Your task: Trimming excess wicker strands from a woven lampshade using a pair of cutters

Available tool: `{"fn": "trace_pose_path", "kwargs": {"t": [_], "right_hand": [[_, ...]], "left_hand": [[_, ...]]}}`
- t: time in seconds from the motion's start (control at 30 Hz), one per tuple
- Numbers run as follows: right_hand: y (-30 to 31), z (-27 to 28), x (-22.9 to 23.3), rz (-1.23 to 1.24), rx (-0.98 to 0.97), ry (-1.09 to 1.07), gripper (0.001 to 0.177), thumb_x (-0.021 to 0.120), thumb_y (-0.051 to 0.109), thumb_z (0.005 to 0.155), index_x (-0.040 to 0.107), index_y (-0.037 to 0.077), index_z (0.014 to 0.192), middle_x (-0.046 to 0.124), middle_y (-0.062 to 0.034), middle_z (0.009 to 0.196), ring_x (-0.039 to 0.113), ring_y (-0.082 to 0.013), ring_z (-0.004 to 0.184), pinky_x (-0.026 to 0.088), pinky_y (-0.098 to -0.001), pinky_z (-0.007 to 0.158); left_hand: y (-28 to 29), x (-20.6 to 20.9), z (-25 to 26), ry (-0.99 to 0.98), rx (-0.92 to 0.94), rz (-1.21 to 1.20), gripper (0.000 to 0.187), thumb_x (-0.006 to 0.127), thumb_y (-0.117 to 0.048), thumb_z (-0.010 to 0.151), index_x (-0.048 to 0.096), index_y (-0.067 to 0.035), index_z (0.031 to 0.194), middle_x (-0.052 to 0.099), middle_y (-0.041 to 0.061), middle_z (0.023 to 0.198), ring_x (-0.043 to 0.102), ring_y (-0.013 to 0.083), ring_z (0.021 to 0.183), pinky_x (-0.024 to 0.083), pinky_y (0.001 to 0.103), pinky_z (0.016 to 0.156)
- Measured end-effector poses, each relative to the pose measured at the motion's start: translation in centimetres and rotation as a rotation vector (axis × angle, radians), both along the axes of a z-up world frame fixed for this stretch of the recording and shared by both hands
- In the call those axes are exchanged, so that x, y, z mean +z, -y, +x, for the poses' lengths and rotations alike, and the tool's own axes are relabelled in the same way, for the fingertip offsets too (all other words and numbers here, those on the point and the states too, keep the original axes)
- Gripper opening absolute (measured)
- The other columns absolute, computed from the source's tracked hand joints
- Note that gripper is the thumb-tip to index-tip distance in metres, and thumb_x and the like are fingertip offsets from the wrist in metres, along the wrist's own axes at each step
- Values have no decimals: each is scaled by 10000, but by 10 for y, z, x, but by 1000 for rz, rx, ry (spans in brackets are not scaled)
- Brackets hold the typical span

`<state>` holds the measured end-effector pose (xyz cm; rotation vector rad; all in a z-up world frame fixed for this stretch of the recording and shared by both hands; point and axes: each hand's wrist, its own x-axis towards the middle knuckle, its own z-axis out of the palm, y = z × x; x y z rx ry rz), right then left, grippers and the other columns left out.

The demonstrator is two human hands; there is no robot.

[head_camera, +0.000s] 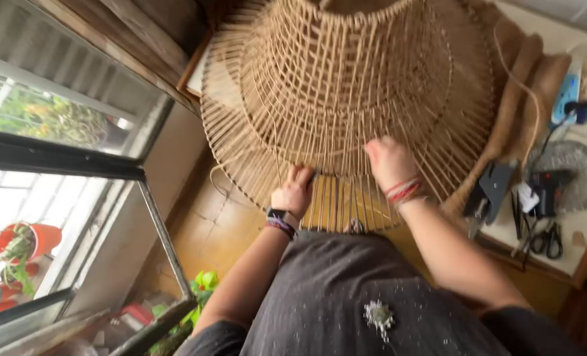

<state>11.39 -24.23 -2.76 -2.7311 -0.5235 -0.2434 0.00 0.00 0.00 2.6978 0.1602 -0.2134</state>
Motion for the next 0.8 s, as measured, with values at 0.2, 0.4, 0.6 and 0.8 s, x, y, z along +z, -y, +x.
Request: {"fn": "trace_pose_path", "kwargs": {"t": [0.2,0.4,0.6,0.8], "right_hand": [[135,-18,63,-117,-130,105,133,671,413,1093,733,321,1019,665,127,959,708,-150,904,564,-286,791],[-4,-7,19,-58,-17,41,180,672,411,982,705,241,933,653,20,798,715,-254,712,585,-376,611],[121,-23,98,-24,-159,118,227,681,230,1158,811,108,1018,675,22,670,508,-82,481,359,-223,436],[-16,-20,77,94,-31,-94,158,701,326,963,764,199,1030,717,-27,930,740,-263,909,599,-387,796]], "left_hand": [[-4,4,-3,-5,4,5,284,569,-315,977,531,-342,1257,441,-57,1377,748,406,860,648,494,783],[-3,-13,0,-53,-8,0,296,593,-287,967,530,-328,1253,419,-46,1407,749,431,839,663,512,758],[-4,21,3,-147,-91,53,354,468,-265,1048,473,-264,1401,420,88,1522,696,207,583,550,295,372],[2,14,-1,-101,-19,33,291,510,-282,1011,518,-303,1301,376,-13,1450,746,435,840,662,514,766]]}}
